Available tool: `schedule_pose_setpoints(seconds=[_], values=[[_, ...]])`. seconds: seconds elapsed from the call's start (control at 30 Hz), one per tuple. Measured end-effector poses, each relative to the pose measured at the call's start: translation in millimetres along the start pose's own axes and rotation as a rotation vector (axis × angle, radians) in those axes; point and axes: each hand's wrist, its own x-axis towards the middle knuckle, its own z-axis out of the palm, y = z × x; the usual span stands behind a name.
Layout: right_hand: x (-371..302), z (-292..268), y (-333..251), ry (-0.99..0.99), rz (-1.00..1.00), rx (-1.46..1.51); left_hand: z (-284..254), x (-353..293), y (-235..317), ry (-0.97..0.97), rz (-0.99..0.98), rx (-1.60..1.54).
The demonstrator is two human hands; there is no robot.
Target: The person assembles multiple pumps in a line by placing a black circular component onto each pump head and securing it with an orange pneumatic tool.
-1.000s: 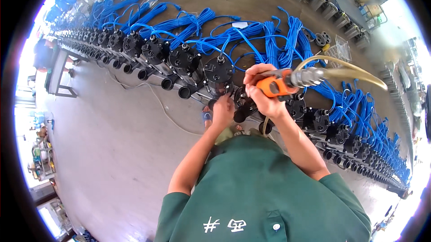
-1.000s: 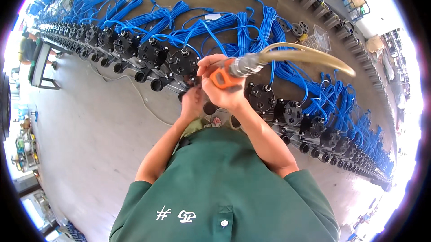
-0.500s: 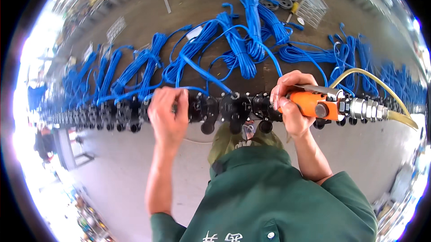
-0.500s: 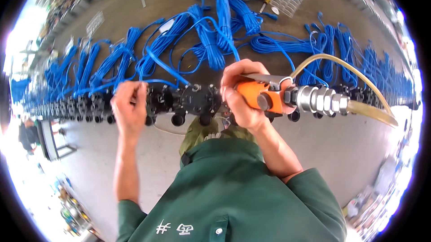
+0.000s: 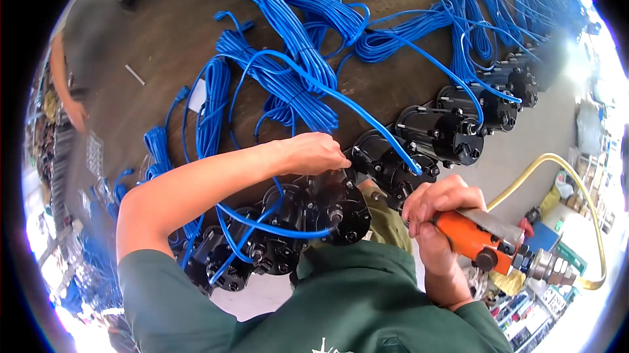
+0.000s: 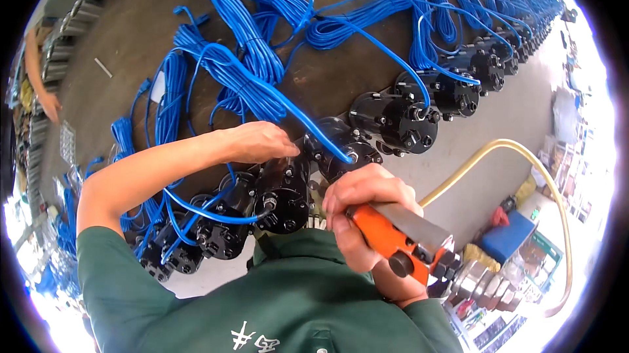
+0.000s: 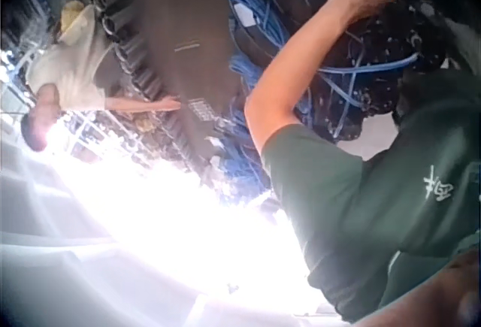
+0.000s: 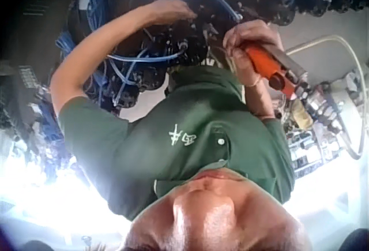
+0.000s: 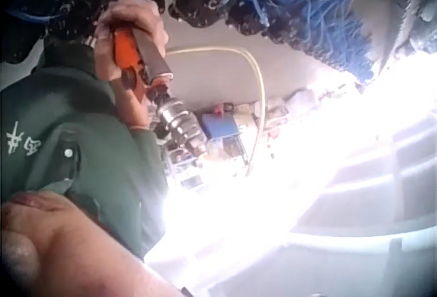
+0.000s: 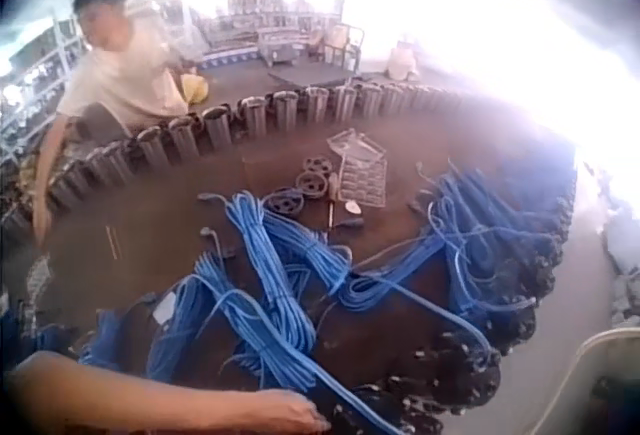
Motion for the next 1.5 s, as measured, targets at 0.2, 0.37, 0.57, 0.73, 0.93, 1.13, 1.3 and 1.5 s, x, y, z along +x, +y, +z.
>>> schedule_pose_setpoints(seconds=[0.2, 0.37, 0.57, 0.73, 0.93, 1.13, 1.3, 1.5], values=[[4, 23, 0, 0.027, -0.01, -0.061, -3, -2, -12, -0.237, -0.018, -0.039], [9, 39, 16, -0.123, 0.022, -0.228, -1, -7, -11, -0.175, 0.002, -0.007], [13, 51, 25, -0.228, -0.058, -0.312, -1, -7, -6, -0.176, -0.012, 0.049], [4, 48, 31, -0.192, -0.023, -0.395, -1, -11, -9, -0.14, 0.069, 0.07], [1, 59, 42, -0.022, -0.019, -0.188, -1, -7, -8, -0.158, 0.073, 0.052], [-1, 59, 40, -0.008, -0.021, -0.16, 2, -8, -7, -0.132, 0.09, 0.048], [-4, 51, 44, -0.138, -0.116, -0.249, 1, -17, -5, -0.104, 0.0, 0.053], [-1, 52, 37, -0.136, -0.026, -0.342, 26, -82, -13, -0.053, -0.257, -0.061]])
